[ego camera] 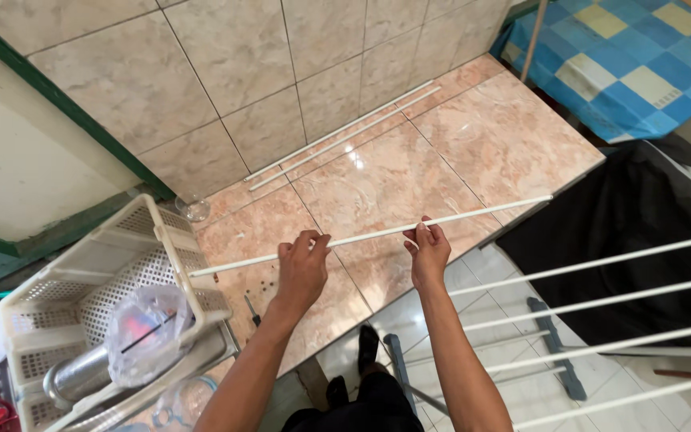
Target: The person assembles a white plastic drying rack by inserting multiple horizontal bars into the frame. They repeatedly remove bars, place them on a tiled counter, and reinsert them into the rack, adjusting the frame as needed.
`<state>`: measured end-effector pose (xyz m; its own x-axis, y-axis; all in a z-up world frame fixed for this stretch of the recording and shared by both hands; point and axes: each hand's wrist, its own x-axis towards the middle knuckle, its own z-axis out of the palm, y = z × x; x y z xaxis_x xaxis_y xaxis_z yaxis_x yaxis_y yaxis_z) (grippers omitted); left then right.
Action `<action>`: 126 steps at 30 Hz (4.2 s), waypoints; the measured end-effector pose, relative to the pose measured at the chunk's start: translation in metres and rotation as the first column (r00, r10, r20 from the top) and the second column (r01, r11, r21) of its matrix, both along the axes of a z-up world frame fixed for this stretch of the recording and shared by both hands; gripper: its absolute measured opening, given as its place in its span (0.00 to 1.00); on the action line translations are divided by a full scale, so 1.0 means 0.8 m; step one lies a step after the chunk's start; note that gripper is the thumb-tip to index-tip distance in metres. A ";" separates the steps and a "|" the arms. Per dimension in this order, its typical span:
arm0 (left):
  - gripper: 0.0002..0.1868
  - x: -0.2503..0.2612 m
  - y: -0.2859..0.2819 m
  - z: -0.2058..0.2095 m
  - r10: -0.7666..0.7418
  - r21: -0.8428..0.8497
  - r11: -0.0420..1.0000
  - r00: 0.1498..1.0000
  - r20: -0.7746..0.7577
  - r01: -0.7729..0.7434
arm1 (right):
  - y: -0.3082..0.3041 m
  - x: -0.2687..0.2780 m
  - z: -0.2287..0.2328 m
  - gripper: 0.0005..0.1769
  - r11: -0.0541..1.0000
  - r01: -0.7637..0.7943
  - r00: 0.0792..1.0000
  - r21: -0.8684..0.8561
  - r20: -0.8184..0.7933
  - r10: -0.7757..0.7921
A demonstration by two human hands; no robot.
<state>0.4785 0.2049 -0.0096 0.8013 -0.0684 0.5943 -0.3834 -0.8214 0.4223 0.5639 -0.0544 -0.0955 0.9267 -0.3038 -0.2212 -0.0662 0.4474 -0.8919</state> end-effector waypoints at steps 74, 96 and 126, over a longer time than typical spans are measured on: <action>0.11 0.507 0.043 -0.265 0.321 0.219 0.937 0.919 -0.231 -0.272 | 0.083 0.464 -0.192 0.51 -0.009 -0.591 0.670 -0.807 -0.497 0.551; 0.07 0.170 -0.071 -0.141 0.014 -0.087 0.995 0.957 -0.288 -0.041 | 0.005 0.063 -0.052 0.23 0.374 -0.416 0.829 -0.829 -0.175 0.532; 0.07 -0.186 -0.358 -0.086 -0.315 -0.356 0.914 0.895 -0.317 0.196 | -0.308 -0.402 0.036 0.15 0.548 -0.201 0.956 -0.812 -0.040 0.291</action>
